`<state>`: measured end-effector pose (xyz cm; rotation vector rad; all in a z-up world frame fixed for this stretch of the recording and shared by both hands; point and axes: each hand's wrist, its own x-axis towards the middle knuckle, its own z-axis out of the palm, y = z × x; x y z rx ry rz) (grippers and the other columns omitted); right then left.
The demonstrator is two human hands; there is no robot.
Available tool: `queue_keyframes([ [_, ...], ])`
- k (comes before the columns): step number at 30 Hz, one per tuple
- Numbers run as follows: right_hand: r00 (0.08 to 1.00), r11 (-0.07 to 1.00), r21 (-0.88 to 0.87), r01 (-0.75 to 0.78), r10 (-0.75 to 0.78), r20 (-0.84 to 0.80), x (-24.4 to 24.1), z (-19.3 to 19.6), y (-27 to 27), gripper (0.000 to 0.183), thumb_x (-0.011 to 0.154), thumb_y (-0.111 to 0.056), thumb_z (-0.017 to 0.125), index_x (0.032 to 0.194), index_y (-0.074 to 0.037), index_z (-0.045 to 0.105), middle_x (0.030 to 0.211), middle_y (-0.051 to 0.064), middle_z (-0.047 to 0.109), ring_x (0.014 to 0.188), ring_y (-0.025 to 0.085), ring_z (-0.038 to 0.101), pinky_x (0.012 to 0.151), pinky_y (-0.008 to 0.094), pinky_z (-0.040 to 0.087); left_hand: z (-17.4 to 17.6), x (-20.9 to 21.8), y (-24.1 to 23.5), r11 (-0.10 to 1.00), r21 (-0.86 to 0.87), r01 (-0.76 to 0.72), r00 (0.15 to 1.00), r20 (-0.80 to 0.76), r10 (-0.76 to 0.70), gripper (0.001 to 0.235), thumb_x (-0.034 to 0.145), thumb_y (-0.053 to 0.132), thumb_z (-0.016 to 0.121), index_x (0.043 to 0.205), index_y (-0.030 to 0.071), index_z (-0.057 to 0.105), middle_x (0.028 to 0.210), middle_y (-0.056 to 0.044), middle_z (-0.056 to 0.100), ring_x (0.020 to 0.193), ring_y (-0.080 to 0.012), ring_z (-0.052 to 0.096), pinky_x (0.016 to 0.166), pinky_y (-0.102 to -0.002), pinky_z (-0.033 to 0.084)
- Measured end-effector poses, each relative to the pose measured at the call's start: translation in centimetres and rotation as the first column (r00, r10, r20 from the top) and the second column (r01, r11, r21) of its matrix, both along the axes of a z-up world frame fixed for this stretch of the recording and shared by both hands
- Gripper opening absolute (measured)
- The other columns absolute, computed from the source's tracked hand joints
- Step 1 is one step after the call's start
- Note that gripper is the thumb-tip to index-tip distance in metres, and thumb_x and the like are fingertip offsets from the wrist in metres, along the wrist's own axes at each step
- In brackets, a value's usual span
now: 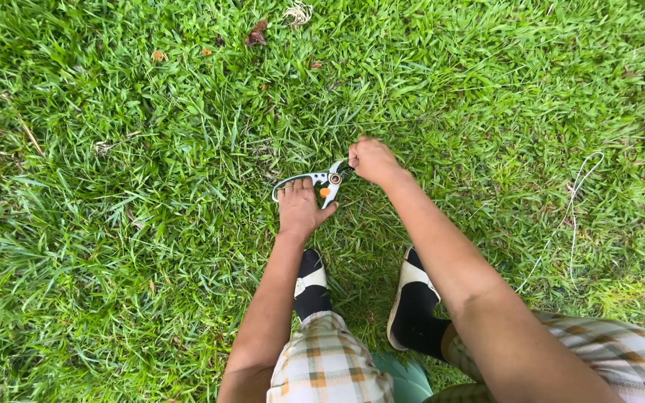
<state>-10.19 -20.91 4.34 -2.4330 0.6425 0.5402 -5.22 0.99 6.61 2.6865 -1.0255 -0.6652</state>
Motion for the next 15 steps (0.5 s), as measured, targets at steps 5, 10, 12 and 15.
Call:
queue_keyframes([
  [5, 0.995, 0.999, -0.027, -0.036, 0.038, 0.089, -0.2, -0.5, -0.3, 0.016, 0.076, 0.002, 0.074, 0.088, -0.009, 0.073, 0.11, 0.01, 0.07, 0.102, 0.027, 0.069, 0.094, 0.04, 0.055, -1.3, -0.3, -0.1, 1.0, -0.022, 0.006, 1.0, -0.015, -0.006, 0.081, 0.075, 0.06, 0.08, 0.124, -0.001, 0.06, 0.123, -0.019, 0.066, 0.12, -0.0342, 0.059, 0.101, -0.048, 0.041],
  [10, 0.988, 1.0, -0.011, -0.022, 0.023, 0.155, -0.2, -0.4, -0.4, 0.014, 0.074, 0.001, 0.075, 0.085, -0.008, 0.074, 0.111, 0.013, 0.069, 0.1, 0.031, 0.068, 0.09, 0.043, 0.055, -3.6, -0.6, 0.4, 0.997, -0.073, -0.016, 0.999, -0.034, 0.014, 0.072, 0.08, 0.057, 0.078, 0.124, 0.002, 0.063, 0.12, -0.017, 0.068, 0.116, -0.0336, 0.061, 0.102, -0.047, 0.042],
  [12, 0.993, 1.0, 0.025, -0.011, 0.008, 0.115, 0.0, 0.3, -0.4, 0.011, 0.079, 0.0, 0.072, 0.086, -0.008, 0.074, 0.103, 0.012, 0.07, 0.097, 0.03, 0.069, 0.09, 0.043, 0.056, -3.8, -0.6, 0.5, 0.997, -0.08, -0.003, 0.999, -0.048, -0.001, 0.071, 0.083, 0.056, 0.076, 0.127, 0.002, 0.062, 0.121, -0.017, 0.068, 0.113, -0.034, 0.062, 0.101, -0.047, 0.043],
  [15, 0.991, 0.997, 0.068, 0.048, -0.056, 0.122, 0.3, 0.9, -1.2, 0.012, 0.082, 0.002, 0.068, 0.085, -0.008, 0.073, 0.101, 0.011, 0.069, 0.096, 0.027, 0.071, 0.091, 0.041, 0.058, -1.8, -0.4, 0.3, 0.997, -0.071, 0.021, 1.0, -0.005, -0.022, 0.078, 0.079, 0.06, 0.077, 0.125, 0.0, 0.061, 0.121, -0.018, 0.066, 0.116, -0.0355, 0.06, 0.1, -0.048, 0.042],
])
